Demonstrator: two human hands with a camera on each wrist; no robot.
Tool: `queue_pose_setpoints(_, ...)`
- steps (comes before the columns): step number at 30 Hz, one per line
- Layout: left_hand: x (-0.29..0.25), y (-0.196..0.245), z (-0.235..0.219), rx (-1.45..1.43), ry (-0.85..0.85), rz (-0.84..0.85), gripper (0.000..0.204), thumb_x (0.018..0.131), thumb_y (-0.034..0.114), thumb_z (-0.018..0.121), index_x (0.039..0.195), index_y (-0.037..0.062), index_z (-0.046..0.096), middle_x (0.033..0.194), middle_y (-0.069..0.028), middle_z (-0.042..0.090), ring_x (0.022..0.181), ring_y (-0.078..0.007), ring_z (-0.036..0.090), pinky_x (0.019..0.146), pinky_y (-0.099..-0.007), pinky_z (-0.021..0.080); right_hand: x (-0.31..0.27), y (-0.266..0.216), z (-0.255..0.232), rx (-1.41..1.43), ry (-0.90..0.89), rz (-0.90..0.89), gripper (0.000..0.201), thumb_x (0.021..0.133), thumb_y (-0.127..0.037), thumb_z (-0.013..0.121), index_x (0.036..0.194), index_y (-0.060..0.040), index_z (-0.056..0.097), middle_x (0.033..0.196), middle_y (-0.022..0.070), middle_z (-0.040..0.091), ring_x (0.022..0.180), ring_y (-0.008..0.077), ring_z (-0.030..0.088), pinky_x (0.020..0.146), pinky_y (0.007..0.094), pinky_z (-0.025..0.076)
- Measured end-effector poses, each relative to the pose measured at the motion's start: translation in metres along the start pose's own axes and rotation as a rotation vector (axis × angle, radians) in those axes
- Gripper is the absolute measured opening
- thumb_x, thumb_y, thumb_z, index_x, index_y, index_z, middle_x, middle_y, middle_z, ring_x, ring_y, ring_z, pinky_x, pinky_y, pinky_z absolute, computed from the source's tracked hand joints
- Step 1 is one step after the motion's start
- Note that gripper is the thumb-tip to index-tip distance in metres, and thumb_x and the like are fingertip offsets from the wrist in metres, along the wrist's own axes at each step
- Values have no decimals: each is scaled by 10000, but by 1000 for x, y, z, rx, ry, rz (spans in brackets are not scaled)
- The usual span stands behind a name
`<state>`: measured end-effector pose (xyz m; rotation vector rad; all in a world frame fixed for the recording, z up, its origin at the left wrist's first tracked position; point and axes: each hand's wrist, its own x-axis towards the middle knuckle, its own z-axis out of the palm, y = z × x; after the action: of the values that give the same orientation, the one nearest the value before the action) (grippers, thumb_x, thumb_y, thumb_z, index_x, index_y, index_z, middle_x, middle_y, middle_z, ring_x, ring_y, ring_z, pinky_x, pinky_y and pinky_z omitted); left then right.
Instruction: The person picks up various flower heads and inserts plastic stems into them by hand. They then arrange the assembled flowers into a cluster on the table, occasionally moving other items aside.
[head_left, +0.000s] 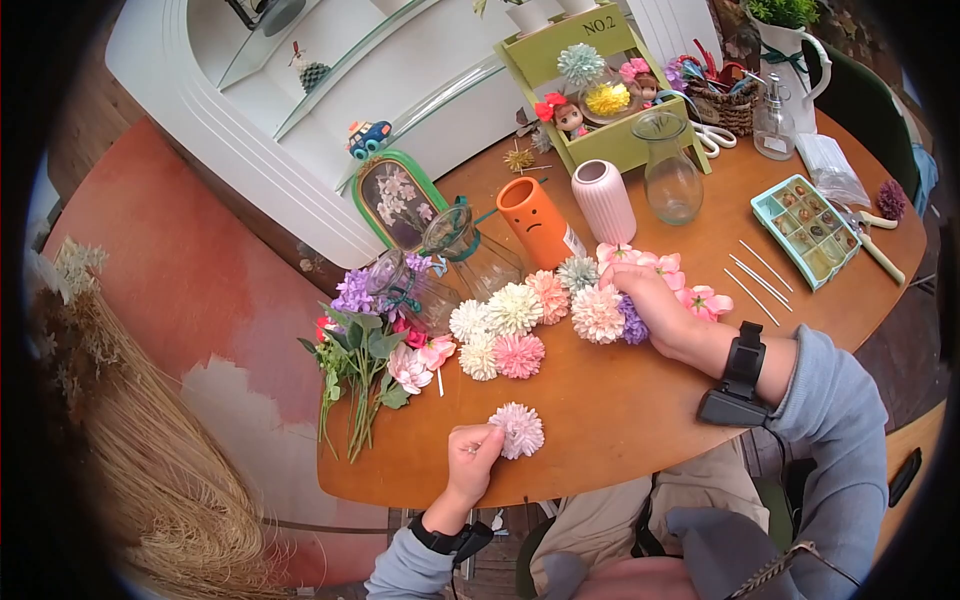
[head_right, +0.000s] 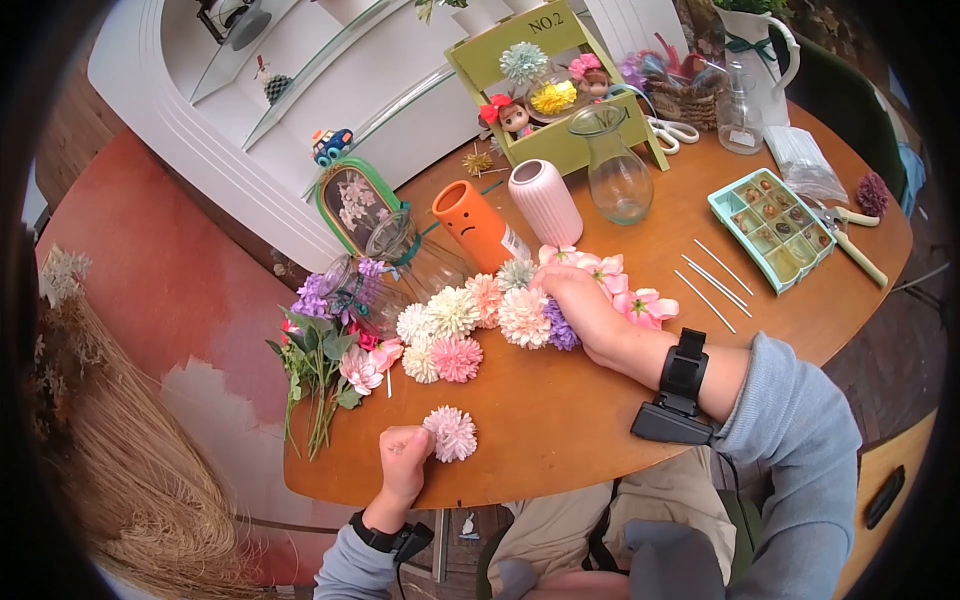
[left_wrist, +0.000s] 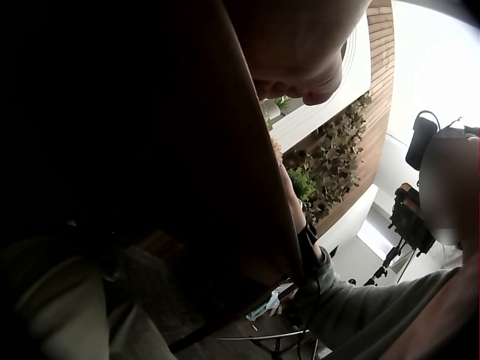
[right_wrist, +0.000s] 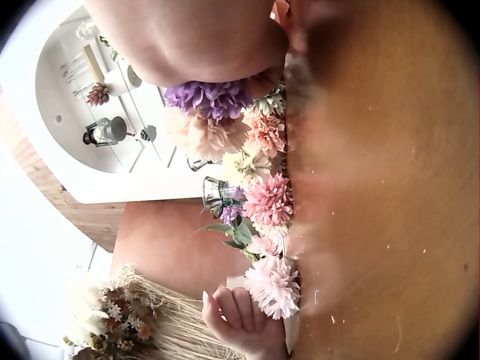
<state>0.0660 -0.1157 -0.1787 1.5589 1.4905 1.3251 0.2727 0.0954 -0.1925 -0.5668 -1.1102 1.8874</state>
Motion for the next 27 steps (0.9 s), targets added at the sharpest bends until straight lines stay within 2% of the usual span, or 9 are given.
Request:
queue_pose_setpoints(6, 2, 9, 7, 65, 35, -2, 418, 921, 157, 519, 547, 8, 408, 500, 26, 365, 487, -55, 316, 462, -259, 246, -1, -1, 1, -4, 12, 2, 135, 839, -107, 461, 785, -44, 567, 752, 16, 559, 696, 97, 526, 633, 233, 416)
queue_pose_setpoints(9, -1, -2, 1, -42, 30, -40, 498, 951, 244, 484, 515, 29, 376, 491, 19, 351, 483, -55, 308, 456, -254, 229, -1, -1, 2, -7, 15, 1, 133, 839, -105, 463, 784, -43, 567, 755, 17, 563, 697, 97, 528, 636, 231, 415)
queue_pose_setpoints(12, 0, -8, 3, -128, 58, 59, 537, 976, 345, 421, 526, 53, 382, 503, 12, 350, 481, -62, 296, 452, -251, 217, 0, 0, 1, -3, 3, 5, 135, 841, -103, 462, 782, -41, 567, 756, 17, 564, 699, 95, 528, 639, 229, 414)
queue_pose_setpoints(15, 3, 1, 8, -88, 135, 30, 518, 983, 399, 371, 591, 63, 425, 527, 7, 355, 481, -67, 296, 450, -234, 223, -1, -2, 2, -3, -2, 5, 136, 841, -99, 459, 778, -41, 566, 756, 15, 563, 705, 94, 527, 643, 228, 413)
queue_pose_setpoints(18, 2, -1, 8, -54, 157, -14, 482, 988, 417, 321, 644, 91, 402, 510, 20, 340, 442, -75, 295, 438, -221, 231, -1, -2, 1, -4, -1, 14, 135, 840, -96, 460, 778, -41, 567, 756, 13, 563, 709, 92, 526, 645, 226, 412)
queue_pose_setpoints(21, 4, 1, 10, -218, 286, 34, 498, 986, 432, 311, 659, 72, 421, 524, 17, 348, 454, -56, 296, 432, -203, 216, 0, 1, 0, 4, 2, 8, 131, 838, -99, 465, 782, -43, 570, 757, 11, 562, 711, 92, 526, 645, 225, 411)
queue_pose_setpoints(24, 5, 11, 9, -307, 347, -63, 511, 982, 447, 289, 648, 79, 407, 503, 26, 327, 425, -53, 265, 421, -207, 206, -1, 0, 1, 16, 6, 20, 128, 838, -103, 469, 786, -46, 572, 756, 7, 558, 712, 92, 524, 648, 227, 410)
queue_pose_setpoints(27, 2, 5, 1, -386, 326, -102, 531, 977, 481, 273, 635, 90, 388, 469, 40, 283, 400, -55, 243, 406, -209, 194, -4, -4, 4, 9, 16, 32, 127, 836, -104, 468, 786, -48, 571, 753, 4, 553, 711, 93, 522, 651, 228, 408)
